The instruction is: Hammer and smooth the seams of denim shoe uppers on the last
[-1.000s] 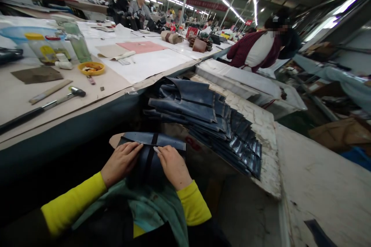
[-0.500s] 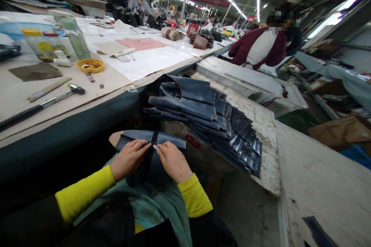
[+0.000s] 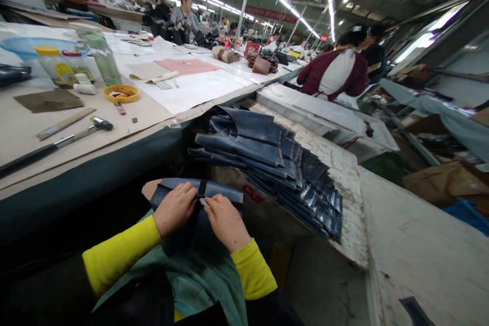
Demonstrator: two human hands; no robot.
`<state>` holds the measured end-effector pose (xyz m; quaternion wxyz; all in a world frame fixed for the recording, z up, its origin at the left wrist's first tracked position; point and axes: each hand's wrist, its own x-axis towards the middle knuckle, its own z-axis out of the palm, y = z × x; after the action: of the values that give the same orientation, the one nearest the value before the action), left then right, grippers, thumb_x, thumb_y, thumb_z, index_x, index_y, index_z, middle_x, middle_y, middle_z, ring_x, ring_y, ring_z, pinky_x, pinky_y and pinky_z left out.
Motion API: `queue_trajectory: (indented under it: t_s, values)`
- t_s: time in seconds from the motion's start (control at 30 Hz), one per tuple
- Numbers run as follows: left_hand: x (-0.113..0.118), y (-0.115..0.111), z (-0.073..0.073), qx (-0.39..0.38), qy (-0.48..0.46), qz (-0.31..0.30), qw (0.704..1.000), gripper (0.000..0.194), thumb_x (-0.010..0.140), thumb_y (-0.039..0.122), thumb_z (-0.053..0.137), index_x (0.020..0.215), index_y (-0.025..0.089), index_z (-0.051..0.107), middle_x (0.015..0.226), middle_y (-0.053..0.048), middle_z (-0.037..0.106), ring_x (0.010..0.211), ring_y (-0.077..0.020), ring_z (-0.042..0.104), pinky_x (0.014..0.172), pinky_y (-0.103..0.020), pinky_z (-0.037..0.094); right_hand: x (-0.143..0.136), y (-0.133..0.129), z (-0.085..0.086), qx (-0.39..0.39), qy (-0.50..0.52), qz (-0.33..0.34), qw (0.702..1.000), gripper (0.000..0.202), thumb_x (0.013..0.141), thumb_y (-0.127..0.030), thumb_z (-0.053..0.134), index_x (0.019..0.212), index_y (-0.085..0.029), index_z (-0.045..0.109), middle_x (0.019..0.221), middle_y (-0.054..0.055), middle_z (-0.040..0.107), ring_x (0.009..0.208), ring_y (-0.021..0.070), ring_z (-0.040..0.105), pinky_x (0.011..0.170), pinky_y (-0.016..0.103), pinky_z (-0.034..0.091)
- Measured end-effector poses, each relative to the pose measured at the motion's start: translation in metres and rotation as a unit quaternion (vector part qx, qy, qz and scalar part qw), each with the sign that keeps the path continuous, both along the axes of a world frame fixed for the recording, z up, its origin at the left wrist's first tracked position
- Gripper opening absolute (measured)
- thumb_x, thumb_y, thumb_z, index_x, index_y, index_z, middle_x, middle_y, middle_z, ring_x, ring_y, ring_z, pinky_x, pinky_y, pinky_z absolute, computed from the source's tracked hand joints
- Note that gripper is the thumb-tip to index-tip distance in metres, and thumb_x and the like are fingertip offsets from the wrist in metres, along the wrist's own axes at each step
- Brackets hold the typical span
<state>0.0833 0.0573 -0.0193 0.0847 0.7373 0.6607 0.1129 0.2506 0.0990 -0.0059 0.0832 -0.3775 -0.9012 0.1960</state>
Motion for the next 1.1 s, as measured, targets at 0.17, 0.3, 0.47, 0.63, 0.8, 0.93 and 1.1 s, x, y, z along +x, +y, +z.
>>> queue_trajectory:
  t_s: [0.17, 0.3, 0.47, 0.63, 0.8, 0.93, 1.1]
  values:
    - [0.001, 0.015, 0.006, -0.014, 0.016, -0.002, 1.0, 0.013, 0.083, 0.013, 0.044, 0.088, 0.015, 0.055, 0.093, -0.008, 0.055, 0.091, -0.0221, 0.052, 0.078, -0.033, 0.046, 0.001, -0.001, 0.006, -0.013, 0.003, -0.012, 1.0, 0.028, 0.089, -0.019, 0.045, 0.111, -0.019, 0.062, 0.097, 0.007, 0.06, 0.094, 0.0185, 0.056, 0.086, 0.03, 0.045]
    - [0.002, 0.018, 0.003, -0.012, 0.005, -0.036, 0.999, 0.02, 0.081, 0.006, 0.041, 0.089, 0.016, 0.055, 0.097, -0.009, 0.056, 0.092, -0.0217, 0.052, 0.079, -0.034, 0.046, 0.001, 0.0, 0.008, -0.015, 0.011, -0.021, 1.0, 0.027, 0.088, -0.017, 0.046, 0.107, -0.021, 0.064, 0.095, 0.005, 0.061, 0.091, 0.0182, 0.057, 0.083, 0.029, 0.046]
    - [0.002, 0.012, -0.005, -0.008, -0.028, -0.043, 0.999, 0.026, 0.079, 0.002, 0.038, 0.091, 0.017, 0.056, 0.098, -0.007, 0.057, 0.093, -0.0212, 0.052, 0.082, -0.033, 0.045, 0.0, 0.0, 0.005, -0.009, 0.026, -0.035, 0.999, 0.027, 0.089, -0.016, 0.041, 0.101, -0.02, 0.065, 0.092, 0.005, 0.061, 0.088, 0.0174, 0.058, 0.08, 0.028, 0.046]
    - [0.0, 0.001, -0.008, -0.009, -0.061, -0.05, 0.997, 0.033, 0.081, 0.0, 0.035, 0.095, 0.018, 0.059, 0.1, -0.005, 0.059, 0.094, -0.019, 0.053, 0.087, -0.031, 0.043, -0.005, -0.002, 0.004, 0.007, 0.005, -0.057, 0.998, 0.028, 0.089, -0.016, 0.04, 0.101, -0.019, 0.065, 0.091, 0.006, 0.061, 0.087, 0.018, 0.059, 0.08, 0.028, 0.046]
    - [-0.001, -0.004, -0.021, -0.019, -0.063, -0.05, 0.997, 0.039, 0.08, -0.002, 0.035, 0.102, 0.018, 0.06, 0.11, -0.004, 0.059, 0.099, -0.018, 0.054, 0.089, -0.028, 0.044, -0.005, -0.002, -0.008, 0.032, -0.018, -0.073, 0.997, 0.031, 0.086, -0.016, 0.042, 0.107, -0.023, 0.065, 0.095, 0.006, 0.062, 0.087, 0.018, 0.06, 0.078, 0.026, 0.048]
    - [-0.001, 0.004, -0.046, 0.015, -0.015, -0.081, 0.996, 0.043, 0.079, -0.003, 0.037, 0.111, 0.016, 0.059, 0.118, -0.007, 0.059, 0.101, -0.0188, 0.055, 0.089, -0.028, 0.046, -0.001, 0.008, -0.038, 0.074, -0.017, -0.056, 0.996, 0.037, 0.081, -0.014, 0.046, 0.113, -0.026, 0.062, 0.096, 0.006, 0.063, 0.087, 0.018, 0.06, 0.075, 0.024, 0.049]
    - [-0.005, 0.013, -0.071, 0.049, 0.032, -0.111, 0.992, 0.039, 0.078, -0.003, 0.041, 0.106, 0.016, 0.061, 0.113, -0.006, 0.062, 0.093, -0.0196, 0.058, 0.072, -0.024, 0.051, 0.002, 0.022, -0.071, 0.13, -0.032, -0.05, 0.99, 0.045, 0.077, -0.01, 0.049, 0.118, -0.027, 0.06, 0.096, 0.006, 0.064, 0.087, 0.0204, 0.06, 0.074, 0.026, 0.052]
